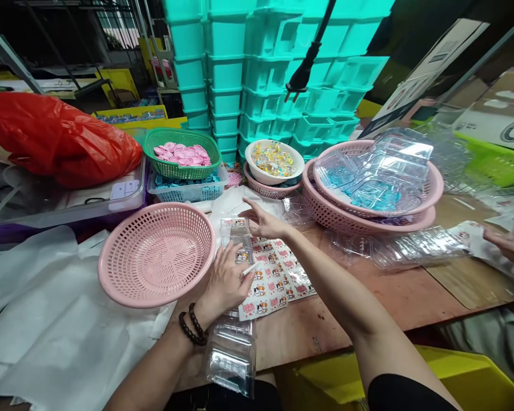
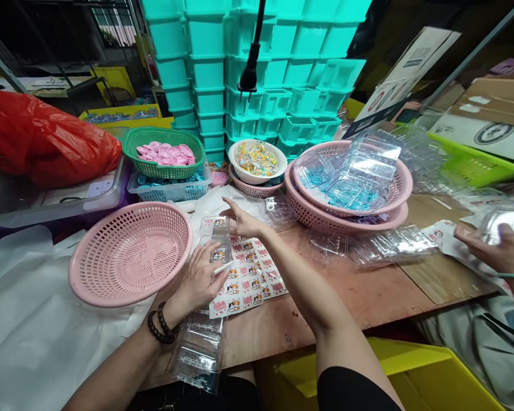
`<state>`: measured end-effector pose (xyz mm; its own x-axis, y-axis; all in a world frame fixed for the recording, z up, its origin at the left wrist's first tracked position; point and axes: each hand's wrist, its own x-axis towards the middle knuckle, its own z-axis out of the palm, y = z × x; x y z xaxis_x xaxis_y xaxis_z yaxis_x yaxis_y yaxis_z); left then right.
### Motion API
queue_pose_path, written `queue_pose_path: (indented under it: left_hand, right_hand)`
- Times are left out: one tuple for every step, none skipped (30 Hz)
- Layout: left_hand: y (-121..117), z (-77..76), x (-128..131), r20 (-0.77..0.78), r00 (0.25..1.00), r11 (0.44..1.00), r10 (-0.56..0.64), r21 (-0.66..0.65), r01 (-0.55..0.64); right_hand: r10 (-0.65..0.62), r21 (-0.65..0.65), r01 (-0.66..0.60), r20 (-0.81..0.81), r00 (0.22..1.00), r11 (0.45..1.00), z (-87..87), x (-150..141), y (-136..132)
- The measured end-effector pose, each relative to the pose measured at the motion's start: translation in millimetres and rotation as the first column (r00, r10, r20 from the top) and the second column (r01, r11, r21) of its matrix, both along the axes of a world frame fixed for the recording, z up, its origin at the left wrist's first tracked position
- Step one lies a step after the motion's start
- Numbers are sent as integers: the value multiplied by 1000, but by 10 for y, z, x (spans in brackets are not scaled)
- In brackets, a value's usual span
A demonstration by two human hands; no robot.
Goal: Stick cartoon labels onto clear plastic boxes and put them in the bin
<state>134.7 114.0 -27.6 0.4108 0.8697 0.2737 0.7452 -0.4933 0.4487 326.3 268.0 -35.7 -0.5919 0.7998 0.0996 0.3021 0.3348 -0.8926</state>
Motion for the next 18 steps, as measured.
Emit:
queue_pose_path:
  left_hand:
    - [-5,2,2,0,1000,1000,3,-9,-3]
    - [-10,5,4,1,1000,1000,7,-18,-7]
    - [-13,7,5,3,1000,1000,11,-25,-10]
    - [-16,8,5,6,1000,999,15,-31,-14]
    - [-19,10,4,9,1000,999,18,-35,-17]
    - [-22,12,3,12,1000,999,20,-39,-19]
    - [-25,14,0,15,1000,999,19,-43,-19]
    - [-29,18,-3,17,1000,999,17,-45,-17]
    - [-35,23,-7,20,1000,999,14,-47,-13]
    - [-43,29,-11,26,1000,999,10,-47,-9]
    - [-52,35,-14,35,999,999,7,-45,-5]
    - [-64,42,-18,46,999,999,5,-39,-3]
    - [-76,46,-21,57,998,1000,4,-31,-2]
    - [-89,49,-24,66,998,1000,6,-23,-4]
    - [-102,47,-27,73,997,1000,8,-15,-7]
    - [-115,42,-30,78,997,1000,11,-7,-10]
    - [-125,34,-33,83,996,1000,14,1,-14]
    - [-134,23,-35,88,996,1000,16,9,-17]
  right_hand:
    - [12,-3,-11,24,1000,1000,6,8,19]
    - [25,-7,-24,48,999,1000,14,19,28]
    - [27,-1,-27,68,997,1000,30,31,26]
    - [6,24,-8,79,997,1000,55,44,14]
    - [-46,68,41,77,996,997,93,55,-9]
    - [-129,120,121,54,990,985,143,62,-43]
    - [-224,162,218,16,975,962,205,63,-87]
    - [-314,176,313,-22,949,933,276,55,-140]
    - [-378,154,379,-40,925,912,352,39,-200]
    - [-410,101,412,-35,911,906,428,14,-265]
    - [-415,27,415,-9,910,909,501,-19,-331]
    - [-398,-60,399,30,917,915,567,-57,-393]
    - [-371,-151,378,72,926,914,623,-97,-447]
    - [-344,-239,360,107,933,902,667,-138,-489]
    - [-322,-319,348,133,938,882,698,-176,-515]
    - [-302,-392,338,152,941,856,717,-211,-526]
    - [-285,-458,330,166,944,826,724,-242,-522]
    - [-270,-516,323,178,946,793,722,-268,-506]
